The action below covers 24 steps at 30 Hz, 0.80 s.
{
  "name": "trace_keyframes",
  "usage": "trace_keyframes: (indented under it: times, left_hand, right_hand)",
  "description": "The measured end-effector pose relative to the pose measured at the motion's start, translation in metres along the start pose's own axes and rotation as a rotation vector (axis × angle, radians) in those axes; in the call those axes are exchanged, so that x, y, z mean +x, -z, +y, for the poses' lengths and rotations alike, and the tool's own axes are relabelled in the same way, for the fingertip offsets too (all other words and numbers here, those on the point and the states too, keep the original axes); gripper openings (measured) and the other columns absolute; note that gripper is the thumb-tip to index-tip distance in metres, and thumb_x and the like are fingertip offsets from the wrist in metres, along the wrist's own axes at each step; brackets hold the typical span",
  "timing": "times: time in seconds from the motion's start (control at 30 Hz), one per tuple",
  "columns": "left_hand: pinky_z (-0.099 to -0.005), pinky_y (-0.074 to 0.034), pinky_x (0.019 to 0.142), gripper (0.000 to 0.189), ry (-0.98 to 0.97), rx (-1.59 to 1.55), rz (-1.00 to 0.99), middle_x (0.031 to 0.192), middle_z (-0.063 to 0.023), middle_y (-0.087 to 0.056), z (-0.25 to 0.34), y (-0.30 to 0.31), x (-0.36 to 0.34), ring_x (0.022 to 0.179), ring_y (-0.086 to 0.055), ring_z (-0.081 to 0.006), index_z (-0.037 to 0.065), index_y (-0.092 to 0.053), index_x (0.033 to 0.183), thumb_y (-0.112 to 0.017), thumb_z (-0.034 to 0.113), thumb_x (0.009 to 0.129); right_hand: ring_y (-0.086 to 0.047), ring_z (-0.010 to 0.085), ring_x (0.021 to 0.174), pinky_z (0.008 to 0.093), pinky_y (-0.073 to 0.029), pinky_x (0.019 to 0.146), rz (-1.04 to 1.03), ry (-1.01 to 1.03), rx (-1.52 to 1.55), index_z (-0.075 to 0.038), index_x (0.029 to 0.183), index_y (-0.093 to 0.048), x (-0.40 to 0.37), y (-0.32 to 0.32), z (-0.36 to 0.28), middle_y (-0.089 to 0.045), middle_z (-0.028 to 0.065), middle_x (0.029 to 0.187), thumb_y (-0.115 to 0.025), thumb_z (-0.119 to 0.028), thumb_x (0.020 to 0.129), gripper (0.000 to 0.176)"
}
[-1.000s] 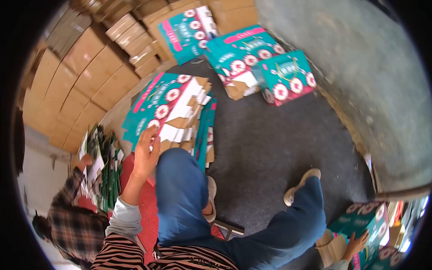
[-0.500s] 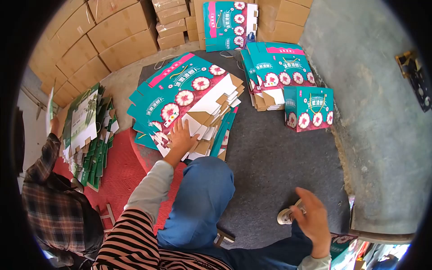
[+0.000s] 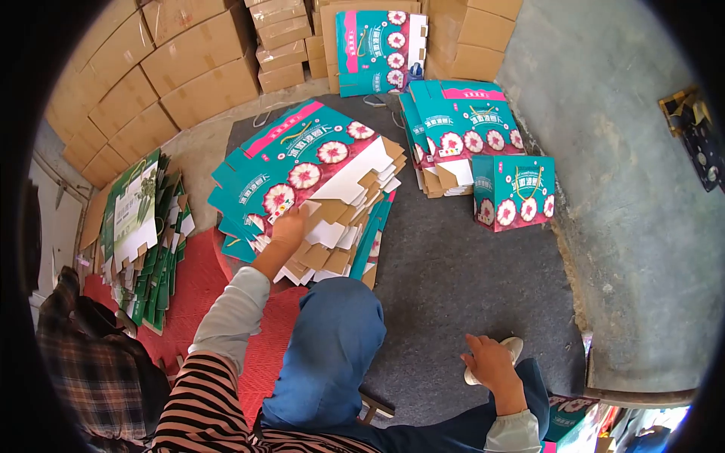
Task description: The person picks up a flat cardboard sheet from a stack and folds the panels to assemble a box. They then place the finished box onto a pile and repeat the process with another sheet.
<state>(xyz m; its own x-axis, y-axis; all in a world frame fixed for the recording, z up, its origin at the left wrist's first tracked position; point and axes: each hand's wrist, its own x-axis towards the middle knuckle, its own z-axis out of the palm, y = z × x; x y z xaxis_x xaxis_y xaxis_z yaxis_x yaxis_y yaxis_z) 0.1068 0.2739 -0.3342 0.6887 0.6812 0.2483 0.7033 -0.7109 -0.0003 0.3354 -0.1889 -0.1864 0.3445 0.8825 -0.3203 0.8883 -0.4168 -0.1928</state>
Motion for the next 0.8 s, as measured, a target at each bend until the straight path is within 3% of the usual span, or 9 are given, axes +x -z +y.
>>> trace_keyframes:
  times: [0.17,0.33,0.43,0.53,0.57,0.6,0.67,0.73,0.8]
  left_hand:
    - [-0.0432,-0.053,0.067,0.023,-0.119,-0.356,0.277,0.092,-0.0187,-0.064,0.009,0.122,0.033,0.078,-0.064,-0.0366,0.005,-0.058,0.109,-0.053,0.01,0.087]
    - [-0.0429,-0.051,0.072,0.021,-0.341,-0.589,0.457,0.095,-0.0212,-0.064,0.047,0.241,0.041,0.087,-0.061,-0.04,0.003,-0.059,0.107,-0.056,0.015,0.09]
    - [-0.0389,-0.049,0.078,0.024,-0.349,-0.778,0.186,0.095,-0.0215,-0.065,0.064,0.296,0.033,0.089,-0.063,-0.0371,0.001,-0.058,0.108,-0.053,0.019,0.094]
    - [-0.0328,-0.048,0.081,0.03,-0.429,-0.832,-0.141,0.099,-0.0163,-0.066,0.092,0.354,0.023,0.091,-0.063,-0.0263,0.002,-0.059,0.114,-0.053,0.024,0.096]
    - [-0.0317,-0.047,0.081,0.03,-0.473,-0.84,-0.203,0.098,-0.013,-0.066,0.101,0.36,0.023,0.091,-0.062,-0.0215,0.002,-0.06,0.113,-0.053,0.025,0.096]
    - [-0.0307,-0.047,0.081,0.03,-0.515,-0.846,-0.264,0.098,-0.0097,-0.066,0.11,0.364,0.023,0.09,-0.06,-0.0167,0.002,-0.061,0.113,-0.054,0.025,0.096]
    - [-0.0297,-0.046,0.082,0.032,-0.598,-0.904,-0.385,0.1,-0.0087,-0.066,0.133,0.357,0.028,0.094,-0.06,-0.0148,0.001,-0.061,0.113,-0.056,0.027,0.095]
    - [-0.0289,-0.047,0.082,0.032,-0.627,-0.847,-0.506,0.1,-0.0086,-0.067,0.157,0.349,0.036,0.095,-0.06,-0.0142,0.001,-0.06,0.113,-0.056,0.027,0.094]
    - [-0.0276,-0.047,0.079,0.031,-0.512,-1.194,-0.61,0.102,-0.0089,-0.067,0.175,0.303,0.057,0.094,-0.06,-0.0132,0.002,-0.061,0.113,-0.056,0.026,0.094]
  right_hand:
    - [-0.063,0.0319,0.091,0.0418,-0.05,0.078,0.246,0.09,0.065,-0.004,0.115,-0.058,0.007,0.018,0.001,-0.064,0.0141,0.098,-0.067,-0.02,0.082,0.037]
    - [-0.058,0.0343,0.104,0.042,-0.048,0.087,0.698,0.157,0.094,-0.004,0.119,-0.057,0.018,0.054,-0.012,-0.058,0.0172,0.115,-0.068,-0.014,0.081,0.041]
    - [-0.05,0.0364,0.117,0.0436,-0.043,0.096,0.913,0.189,0.035,-0.003,0.127,-0.052,0.013,0.096,-0.039,-0.048,0.0193,0.132,-0.07,-0.014,0.079,0.053]
    - [-0.046,0.0361,0.121,0.0437,-0.04,0.099,0.89,0.23,0.013,-0.002,0.129,-0.049,-0.004,0.134,-0.058,-0.044,0.0202,0.135,-0.072,-0.017,0.078,0.058]
    - [-0.053,0.0358,0.113,0.0422,-0.045,0.093,0.847,0.268,0.017,-0.004,0.128,-0.051,-0.007,0.137,-0.058,-0.052,0.0197,0.128,-0.071,-0.021,0.078,0.056]
    - [-0.055,0.0362,0.111,0.0408,-0.046,0.091,0.68,0.257,0.071,-0.005,0.127,-0.052,-0.011,0.134,-0.056,-0.055,0.02,0.124,-0.071,-0.023,0.079,0.055]
    - [-0.059,0.0371,0.106,0.0382,-0.048,0.087,0.34,0.235,0.175,-0.005,0.126,-0.054,-0.017,0.121,-0.048,-0.06,0.0207,0.116,-0.069,-0.025,0.08,0.053]
    - [-0.062,0.0387,0.093,0.0402,-0.05,0.077,0.299,0.179,0.19,-0.008,0.12,-0.057,-0.029,0.095,-0.043,-0.065,0.0209,0.099,-0.064,-0.028,0.084,0.042]
    - [-0.062,0.0395,0.086,0.0431,-0.049,0.071,0.227,0.076,0.267,-0.006,0.111,-0.062,-0.045,0.081,-0.037,-0.066,0.0204,0.091,-0.062,-0.029,0.086,0.034]
